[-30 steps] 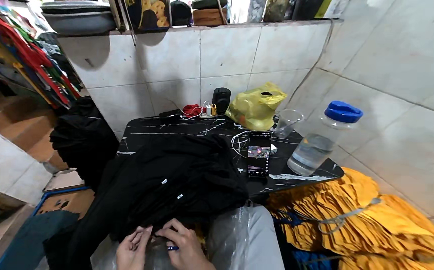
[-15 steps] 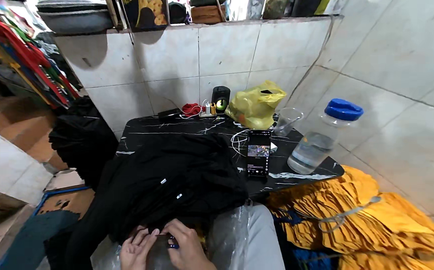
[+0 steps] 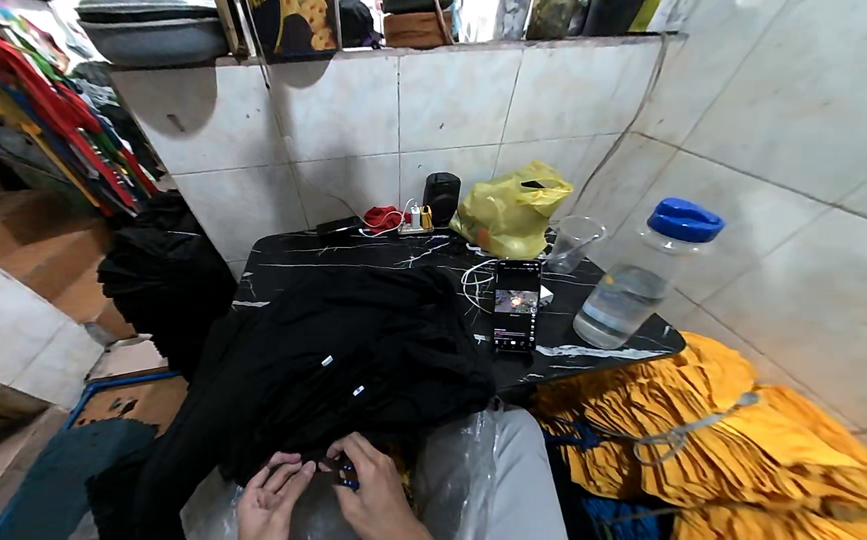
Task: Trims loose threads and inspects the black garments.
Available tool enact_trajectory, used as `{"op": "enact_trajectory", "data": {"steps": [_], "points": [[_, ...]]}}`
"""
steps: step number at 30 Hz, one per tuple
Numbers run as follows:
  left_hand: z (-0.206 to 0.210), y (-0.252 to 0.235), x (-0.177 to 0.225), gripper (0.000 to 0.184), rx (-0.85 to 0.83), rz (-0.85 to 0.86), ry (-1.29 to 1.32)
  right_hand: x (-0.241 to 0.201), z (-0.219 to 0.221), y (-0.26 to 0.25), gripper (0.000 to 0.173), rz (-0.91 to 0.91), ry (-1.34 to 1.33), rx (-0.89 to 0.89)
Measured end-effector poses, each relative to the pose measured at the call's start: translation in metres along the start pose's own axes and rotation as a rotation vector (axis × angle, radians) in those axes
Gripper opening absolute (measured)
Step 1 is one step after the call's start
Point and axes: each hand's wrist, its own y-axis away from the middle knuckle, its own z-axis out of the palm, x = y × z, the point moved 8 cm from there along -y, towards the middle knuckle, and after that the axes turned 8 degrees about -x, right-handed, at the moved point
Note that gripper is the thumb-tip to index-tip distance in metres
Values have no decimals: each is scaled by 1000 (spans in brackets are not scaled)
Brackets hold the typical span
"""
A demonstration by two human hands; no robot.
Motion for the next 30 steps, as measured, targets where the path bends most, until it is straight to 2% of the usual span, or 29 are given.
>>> {"op": "enact_trajectory", "data": {"steps": [4, 13, 30], "points": [[1, 1, 5, 34, 32, 9, -9, 2, -1, -1, 27, 0, -6, 27], [-1, 2, 3, 23, -5, -2, -48, 1, 0, -1, 28, -12, -5, 8], [-4, 2, -3, 21, -9, -1, -30, 2, 0, -2, 26, -14, -1, -2]]}}
